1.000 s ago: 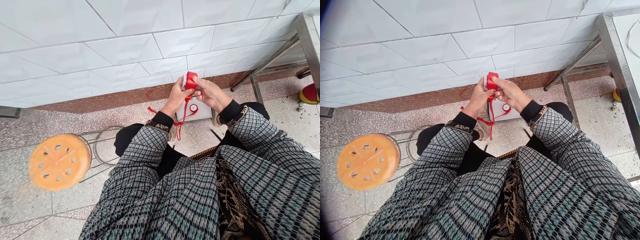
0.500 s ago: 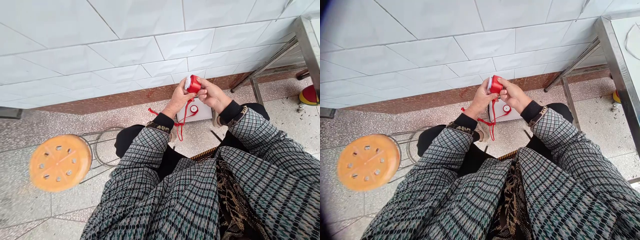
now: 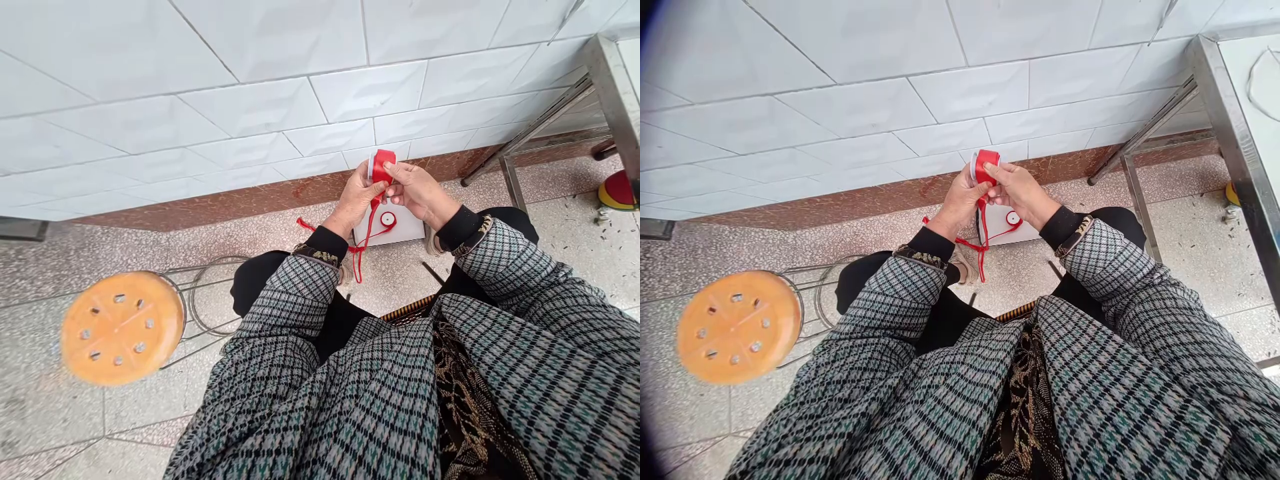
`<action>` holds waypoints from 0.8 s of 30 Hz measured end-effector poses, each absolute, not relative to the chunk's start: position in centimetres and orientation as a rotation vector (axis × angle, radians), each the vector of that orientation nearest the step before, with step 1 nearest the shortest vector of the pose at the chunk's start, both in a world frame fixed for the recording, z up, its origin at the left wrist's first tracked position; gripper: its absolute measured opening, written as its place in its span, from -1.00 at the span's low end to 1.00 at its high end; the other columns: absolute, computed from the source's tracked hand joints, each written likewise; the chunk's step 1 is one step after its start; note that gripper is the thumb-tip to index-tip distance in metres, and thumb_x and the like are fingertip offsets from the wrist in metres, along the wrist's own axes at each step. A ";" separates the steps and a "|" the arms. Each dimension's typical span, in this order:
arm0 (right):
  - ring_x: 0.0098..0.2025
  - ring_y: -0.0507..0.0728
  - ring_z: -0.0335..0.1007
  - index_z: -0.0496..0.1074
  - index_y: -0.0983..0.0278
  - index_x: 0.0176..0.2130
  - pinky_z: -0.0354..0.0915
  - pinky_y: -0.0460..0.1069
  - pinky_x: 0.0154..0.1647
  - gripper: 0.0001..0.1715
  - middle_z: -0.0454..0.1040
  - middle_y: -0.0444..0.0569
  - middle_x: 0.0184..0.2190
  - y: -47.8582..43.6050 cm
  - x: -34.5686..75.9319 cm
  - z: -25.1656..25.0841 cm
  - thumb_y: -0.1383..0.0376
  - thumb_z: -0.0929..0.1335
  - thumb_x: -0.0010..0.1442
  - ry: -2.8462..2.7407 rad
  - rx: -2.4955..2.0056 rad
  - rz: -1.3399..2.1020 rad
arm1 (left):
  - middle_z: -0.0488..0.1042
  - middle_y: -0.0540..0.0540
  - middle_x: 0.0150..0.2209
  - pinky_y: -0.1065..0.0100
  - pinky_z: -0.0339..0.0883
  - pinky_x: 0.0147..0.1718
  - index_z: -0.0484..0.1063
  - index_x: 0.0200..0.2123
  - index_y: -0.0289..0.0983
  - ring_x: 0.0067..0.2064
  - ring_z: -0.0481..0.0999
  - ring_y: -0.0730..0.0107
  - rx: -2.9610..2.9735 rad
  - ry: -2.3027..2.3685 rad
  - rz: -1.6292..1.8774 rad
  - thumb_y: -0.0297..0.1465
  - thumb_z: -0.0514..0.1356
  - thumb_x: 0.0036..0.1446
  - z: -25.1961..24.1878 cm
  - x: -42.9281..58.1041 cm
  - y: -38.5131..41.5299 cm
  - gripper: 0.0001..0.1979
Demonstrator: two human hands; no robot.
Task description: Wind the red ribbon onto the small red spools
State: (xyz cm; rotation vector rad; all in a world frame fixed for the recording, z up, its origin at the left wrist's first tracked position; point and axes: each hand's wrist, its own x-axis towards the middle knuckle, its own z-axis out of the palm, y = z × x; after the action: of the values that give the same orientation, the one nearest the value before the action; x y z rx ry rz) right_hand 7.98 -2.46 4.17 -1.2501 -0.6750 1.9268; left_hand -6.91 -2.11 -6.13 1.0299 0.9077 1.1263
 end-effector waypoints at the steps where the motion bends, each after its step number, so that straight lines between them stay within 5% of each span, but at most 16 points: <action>1: -0.64 -0.10 0.30 0.43 0.29 -0.36 0.20 -0.23 -0.65 -0.63 0.43 -0.18 -0.62 -2.6 7.9 4.1 0.19 0.53 0.40 -0.729 -1.264 1.896 | 0.59 -0.02 -0.34 0.33 0.51 -0.36 0.48 0.09 -0.20 -0.42 0.55 0.42 1.013 0.903 1.121 0.04 0.56 0.03 -6.0 -6.8 -2.2 -0.30; 15: -0.73 -0.12 0.13 0.40 0.31 -0.44 0.05 -0.21 -0.75 -0.60 0.37 -0.19 -0.68 -2.5 7.6 5.3 0.36 0.40 0.48 -0.700 -1.330 1.737 | 0.65 -0.03 -0.32 0.39 0.39 -0.44 0.48 0.01 -0.25 -0.45 0.53 0.47 1.021 0.945 1.058 -0.16 0.63 -0.06 -3.6 -6.5 -2.6 -0.35; 24: -0.70 -0.14 0.13 0.41 0.31 -0.33 0.01 -0.25 -0.74 -0.70 0.38 -0.22 -0.64 -3.6 8.0 9.8 0.37 0.39 0.51 -0.583 -1.268 1.837 | 0.60 0.06 -0.36 0.38 0.33 -0.52 0.41 0.19 -0.15 -0.52 0.48 0.50 1.080 0.878 1.096 -0.24 0.60 -0.02 0.5 -6.5 -3.6 -0.25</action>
State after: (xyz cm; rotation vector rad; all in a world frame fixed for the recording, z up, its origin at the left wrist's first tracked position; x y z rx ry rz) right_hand 7.99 -3.62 9.80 -1.2679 -0.5829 1.8366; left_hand -6.54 -3.61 0.48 1.0796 0.8782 1.0963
